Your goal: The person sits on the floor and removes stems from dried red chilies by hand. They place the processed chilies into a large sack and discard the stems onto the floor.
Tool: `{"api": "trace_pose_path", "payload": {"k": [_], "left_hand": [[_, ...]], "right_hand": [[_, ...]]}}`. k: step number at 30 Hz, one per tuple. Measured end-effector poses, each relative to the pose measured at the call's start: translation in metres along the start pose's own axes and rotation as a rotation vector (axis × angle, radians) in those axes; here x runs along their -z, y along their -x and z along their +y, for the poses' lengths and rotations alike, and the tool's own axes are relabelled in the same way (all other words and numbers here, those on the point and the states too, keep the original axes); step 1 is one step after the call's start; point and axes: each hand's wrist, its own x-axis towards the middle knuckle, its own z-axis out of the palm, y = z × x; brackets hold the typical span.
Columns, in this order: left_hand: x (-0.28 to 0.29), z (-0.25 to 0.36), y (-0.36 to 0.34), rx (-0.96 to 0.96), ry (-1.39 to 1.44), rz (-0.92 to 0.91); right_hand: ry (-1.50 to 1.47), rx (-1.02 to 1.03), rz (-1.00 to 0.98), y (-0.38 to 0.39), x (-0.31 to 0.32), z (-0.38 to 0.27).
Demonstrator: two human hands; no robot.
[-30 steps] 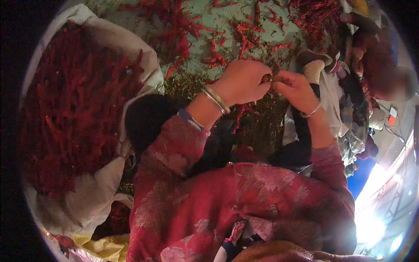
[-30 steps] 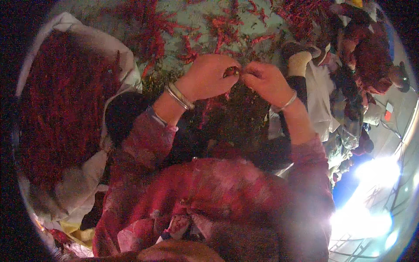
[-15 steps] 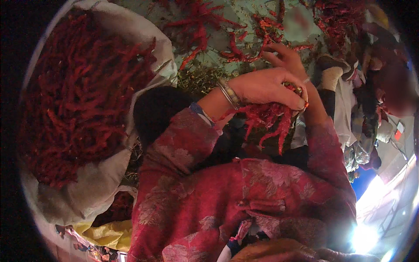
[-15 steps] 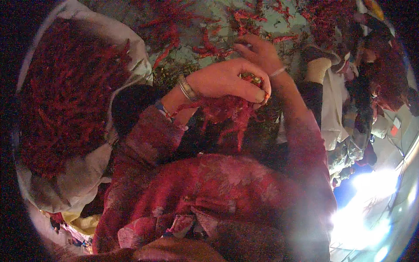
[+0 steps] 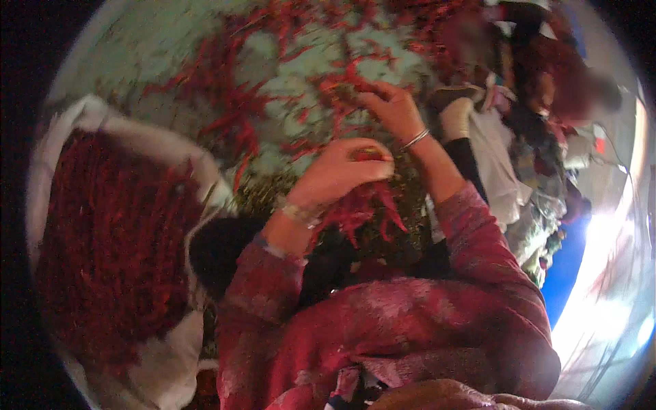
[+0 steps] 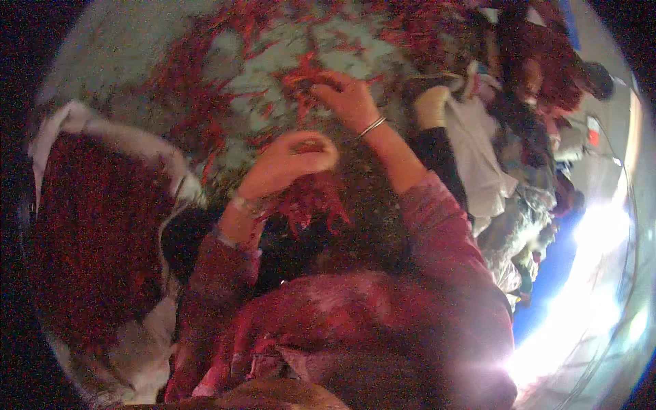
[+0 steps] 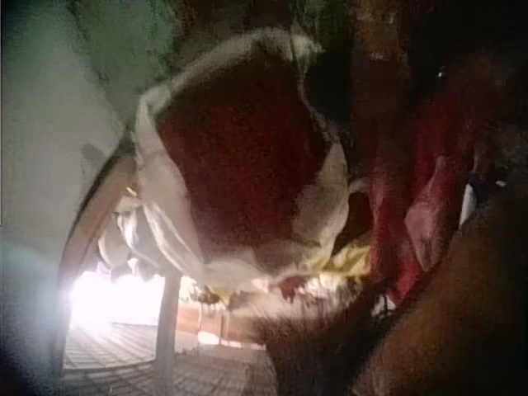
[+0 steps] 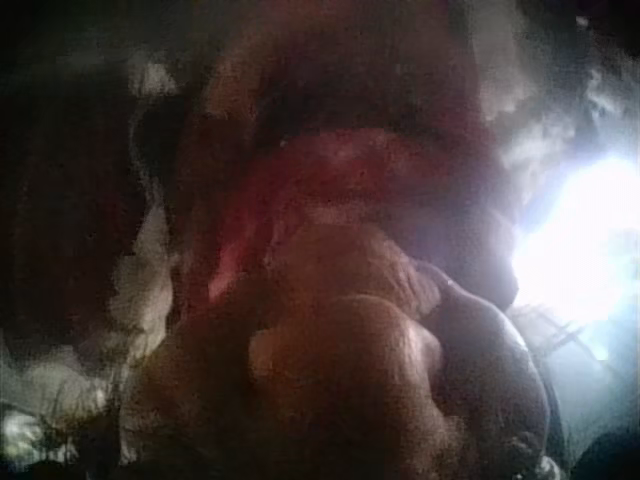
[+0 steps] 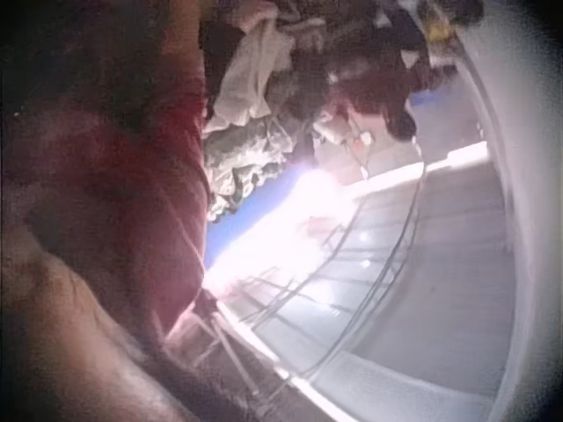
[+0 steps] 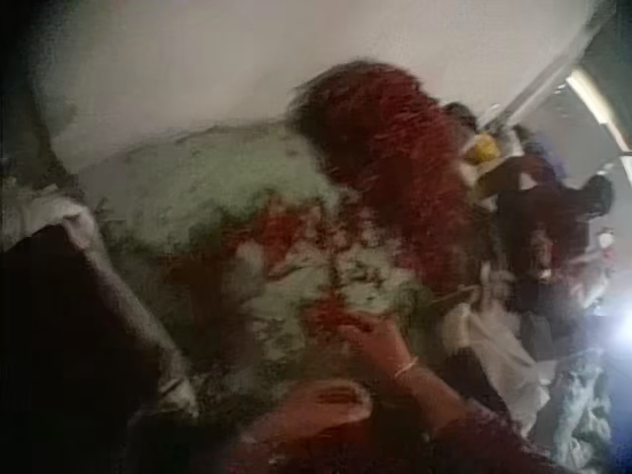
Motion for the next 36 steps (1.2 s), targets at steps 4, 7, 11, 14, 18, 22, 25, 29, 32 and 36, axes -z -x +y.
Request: {"api": "trace_pose_path", "payload": {"k": [4, 7, 11, 14, 18, 22, 25, 29, 32, 36], "left_hand": [[-0.004, 0.007, -0.006, 0.041, 0.251, 0.349], [0.012, -0.003, -0.013, -0.055, 0.441, 0.394], [0.008, -0.012, -0.014, -0.106, 0.343, 0.423], [-0.001, -0.002, -0.008, -0.144, 0.061, 0.511], [-0.011, -0.006, -0.004, -0.168, -0.362, 0.424], [-0.017, -0.008, -0.003, -0.202, -0.587, 0.422], [-0.025, -0.003, -0.006, -0.225, -0.621, 0.411], [-0.027, 0.002, -0.005, -0.238, -0.608, 0.456], [-0.021, -0.003, -0.009, -0.236, -0.607, 0.472], [-0.024, -0.001, -0.008, -0.143, -0.574, 0.428]], "right_hand": [[0.116, 0.065, 0.161, 0.033, 0.022, -0.019], [0.013, 0.058, 0.038, 0.052, 0.027, -0.022], [0.226, 0.315, -0.004, 0.076, 0.032, -0.013], [0.478, 0.347, 0.019, 0.078, 0.035, -0.005], [0.545, 0.437, -0.011, 0.087, 0.023, 0.0], [0.566, 0.45, -0.037, 0.09, 0.018, -0.008], [0.487, 0.444, 0.0, 0.089, 0.019, -0.005], [0.457, 0.316, 0.009, 0.089, 0.02, -0.008], [0.379, 0.227, -0.069, 0.09, 0.026, -0.011], [0.464, 0.113, -0.101, 0.091, 0.029, 0.002]]}}
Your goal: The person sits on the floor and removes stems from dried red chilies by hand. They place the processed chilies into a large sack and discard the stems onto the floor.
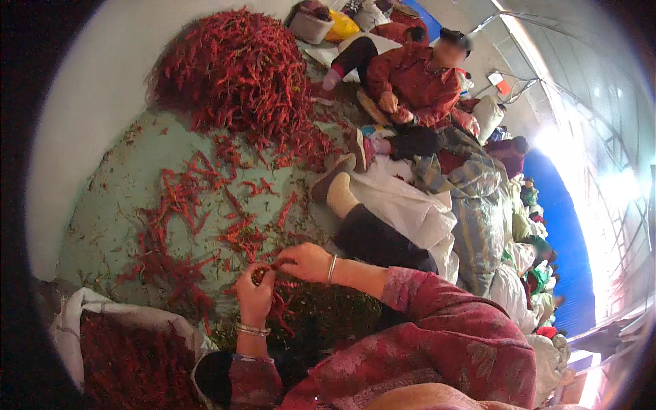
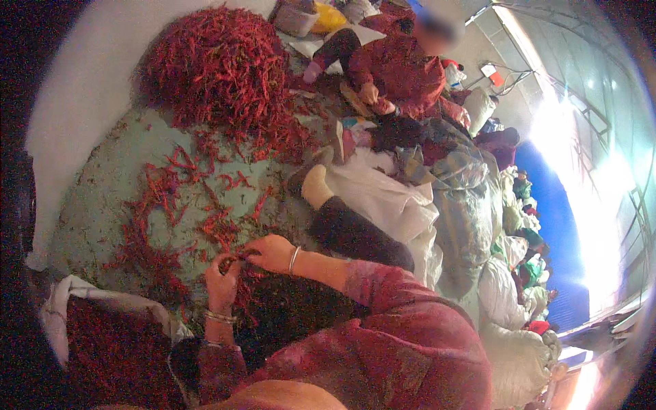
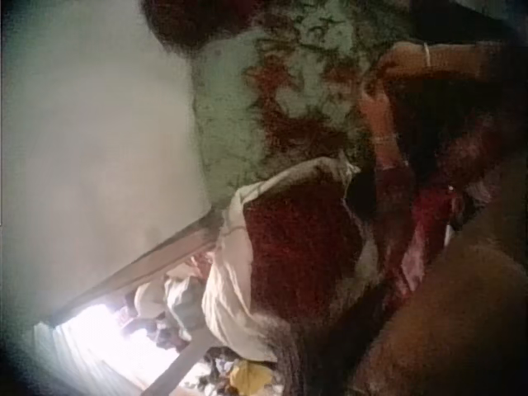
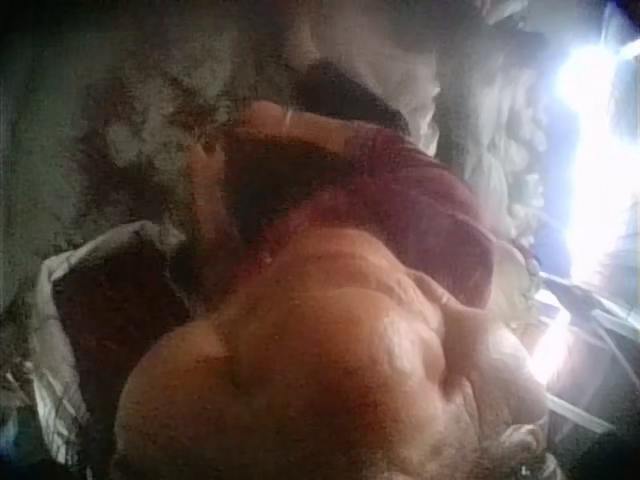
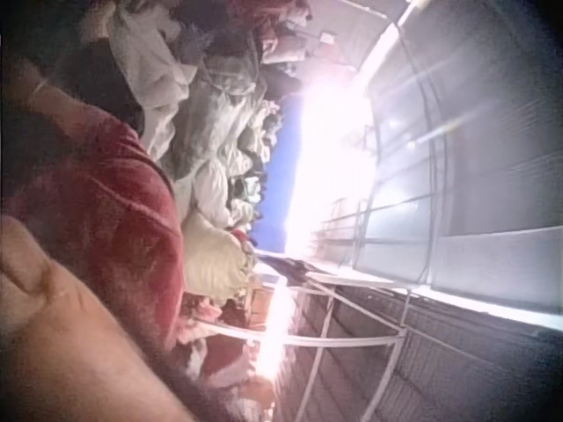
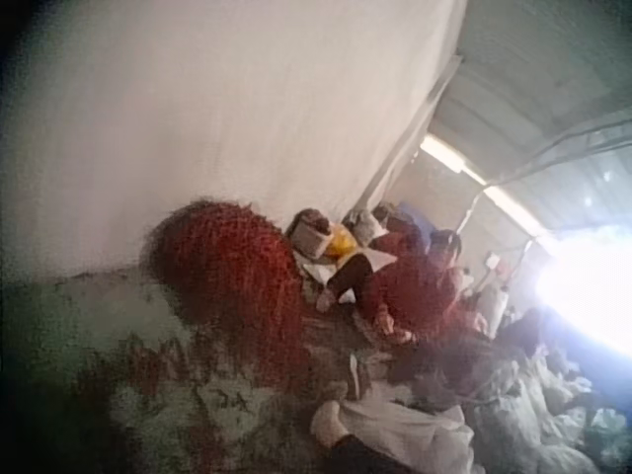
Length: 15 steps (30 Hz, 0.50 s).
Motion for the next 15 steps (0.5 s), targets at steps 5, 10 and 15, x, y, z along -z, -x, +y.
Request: {"api": "trace_pose_path", "payload": {"k": [5, 10, 15], "left_hand": [[-0.004, -0.011, -0.001, -0.108, 0.005, 0.043], [-0.005, -0.012, 0.001, 0.194, 0.337, -0.153], [-0.01, -0.008, 0.001, 0.114, 0.177, -0.11]], "right_hand": [[0.184, 0.042, -0.013, 0.005, 0.007, 0.006], [0.285, 0.259, 0.013, 0.011, 0.0, -0.004], [0.327, 0.3, -0.011, 0.009, -0.002, 0.007]]}}
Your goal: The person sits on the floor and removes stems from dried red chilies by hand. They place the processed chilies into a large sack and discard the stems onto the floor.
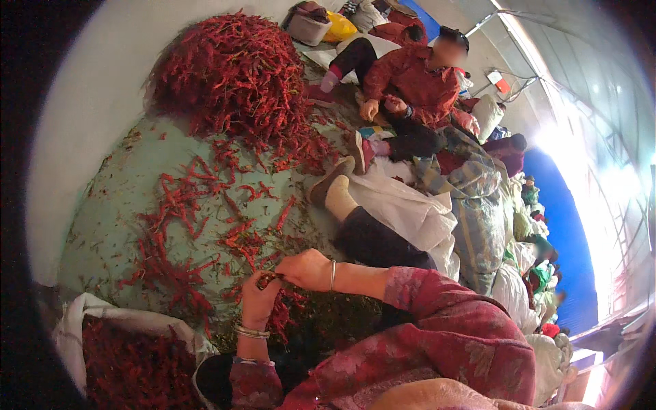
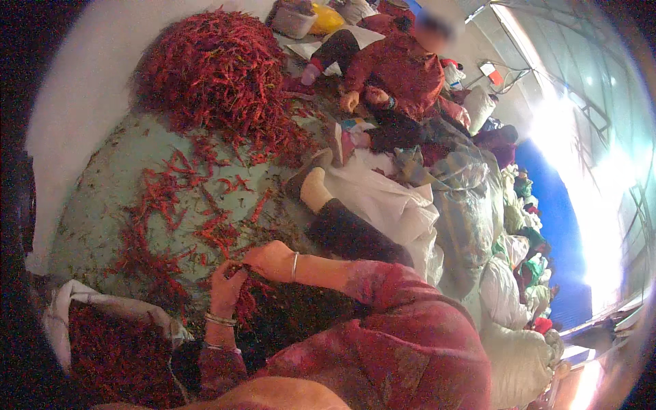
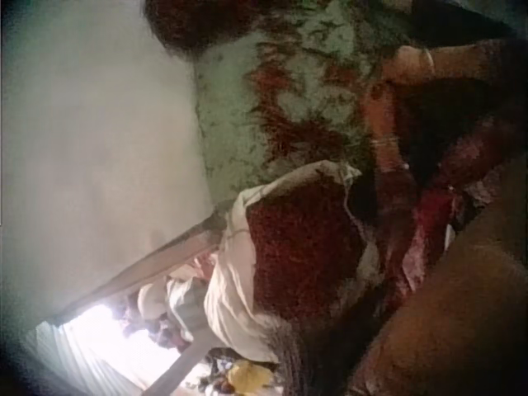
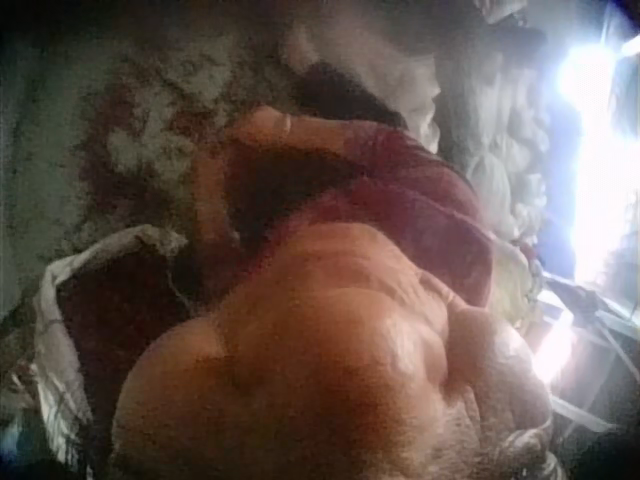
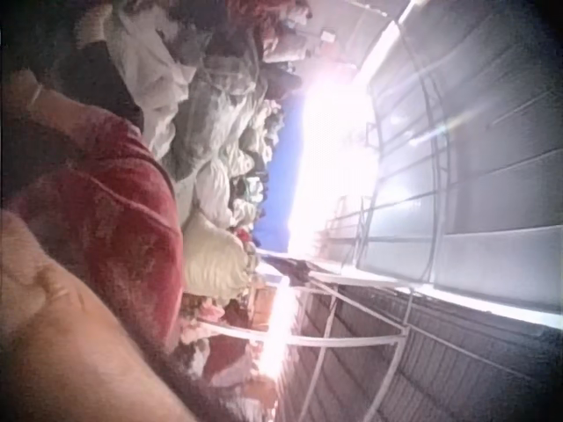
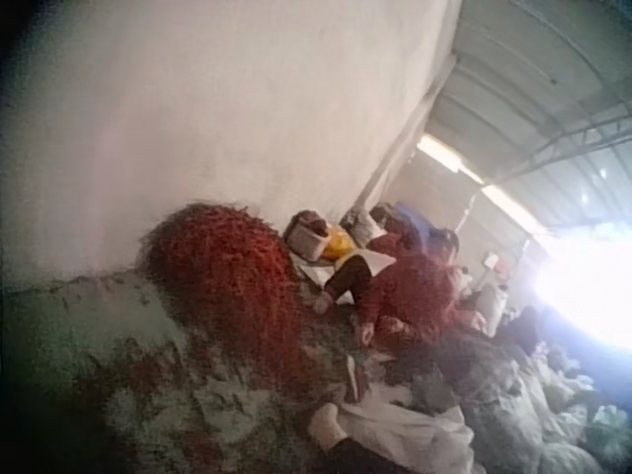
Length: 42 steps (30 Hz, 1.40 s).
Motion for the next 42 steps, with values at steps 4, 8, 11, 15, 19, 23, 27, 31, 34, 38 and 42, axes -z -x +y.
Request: {"api": "trace_pose_path", "payload": {"k": [4, 8, 11, 15, 19, 23, 27, 31, 34, 38, 42], "left_hand": [[0.001, -0.005, 0.0, 0.006, 0.15, -0.003], [0.0, -0.011, -0.001, -0.091, -0.019, 0.023], [0.006, -0.014, -0.001, -0.034, -0.327, -0.092], [-0.003, -0.003, 0.008, -0.146, -0.596, -0.142], [-0.004, -0.002, 0.013, -0.208, -0.788, -0.228], [-0.002, -0.011, 0.012, -0.241, -0.842, -0.297], [0.005, -0.004, 0.011, -0.218, -0.545, -0.301], [0.012, 0.007, 0.015, -0.061, -0.192, -0.362], [0.016, 0.008, 0.014, -0.017, 0.096, -0.378], [0.018, 0.011, 0.011, 0.038, 0.244, -0.426], [0.019, 0.012, 0.008, -0.008, 0.203, -0.413]], "right_hand": [[0.029, -0.031, -0.054, -0.002, 0.01, -0.008], [0.087, -0.087, -0.18, -0.007, 0.016, -0.017], [0.085, -0.04, -0.223, -0.001, 0.013, -0.011], [0.077, 0.017, -0.258, 0.008, 0.011, -0.007], [0.091, 0.057, -0.418, 0.006, 0.025, -0.017], [0.016, 0.068, -0.411, 0.008, 0.022, -0.014], [-0.303, 0.016, -0.406, 0.005, 0.033, -0.004], [-0.765, -0.23, -0.58, -0.003, 0.053, -0.011], [-0.952, -0.403, -0.527, -0.005, 0.056, -0.003], [-0.879, -0.513, -0.287, 0.005, 0.047, 0.017], [-0.695, -0.568, -0.219, 0.019, 0.045, 0.02]]}}
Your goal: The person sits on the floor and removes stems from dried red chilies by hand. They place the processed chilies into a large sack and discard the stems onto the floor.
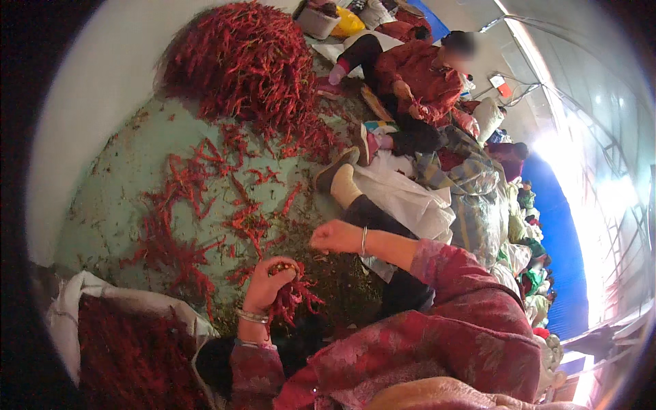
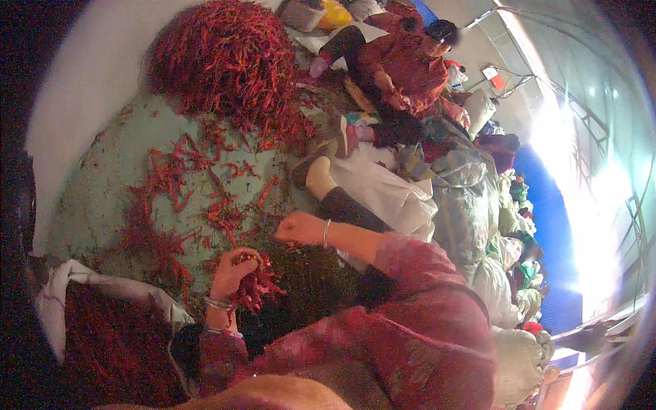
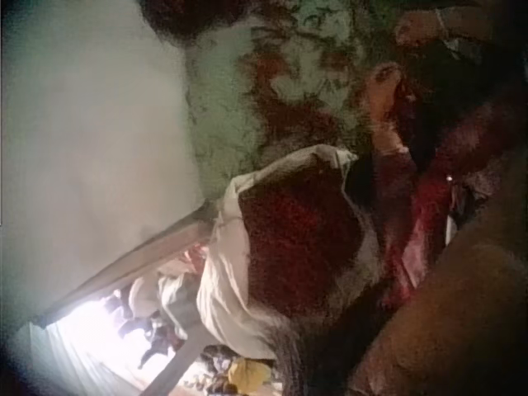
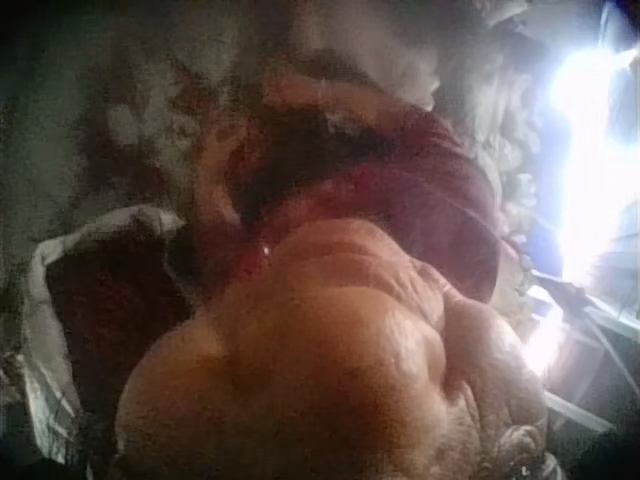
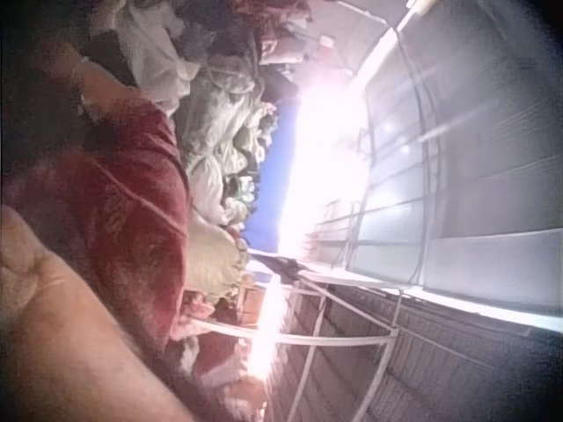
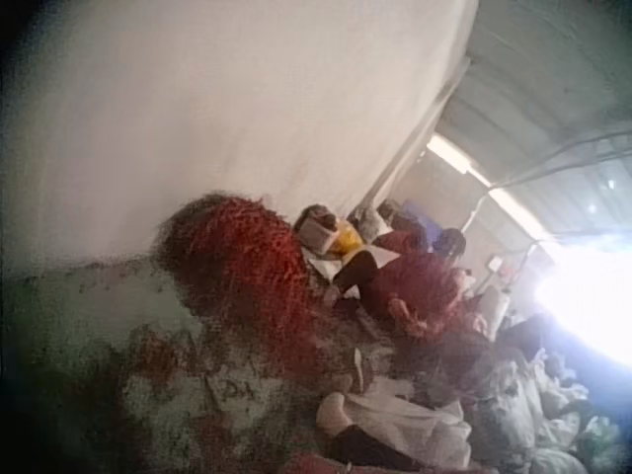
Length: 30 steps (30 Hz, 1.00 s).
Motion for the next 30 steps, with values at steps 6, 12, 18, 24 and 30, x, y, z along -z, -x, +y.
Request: {"api": "trace_pose_path", "payload": {"k": [6, 12, 18, 24, 30], "left_hand": [[-0.002, 0.005, -0.008, -0.061, -0.103, -0.015], [0.009, -0.007, 0.0, -0.081, 0.073, -0.062], [0.016, 0.007, 0.021, -0.332, 0.136, -0.166], [0.009, 0.001, 0.015, -0.266, 0.238, -0.333], [0.014, 0.006, 0.01, -0.225, 0.086, -0.252]], "right_hand": [[0.122, 0.013, -0.032, 0.012, -0.007, 0.016], [0.497, 0.071, -0.169, 0.013, -0.055, 0.043], [0.339, 0.478, 0.007, -0.046, -0.063, 0.006], [0.615, 1.008, 0.044, -0.121, -0.114, -0.056], [0.869, 1.315, -0.09, -0.164, -0.181, -0.093]]}}
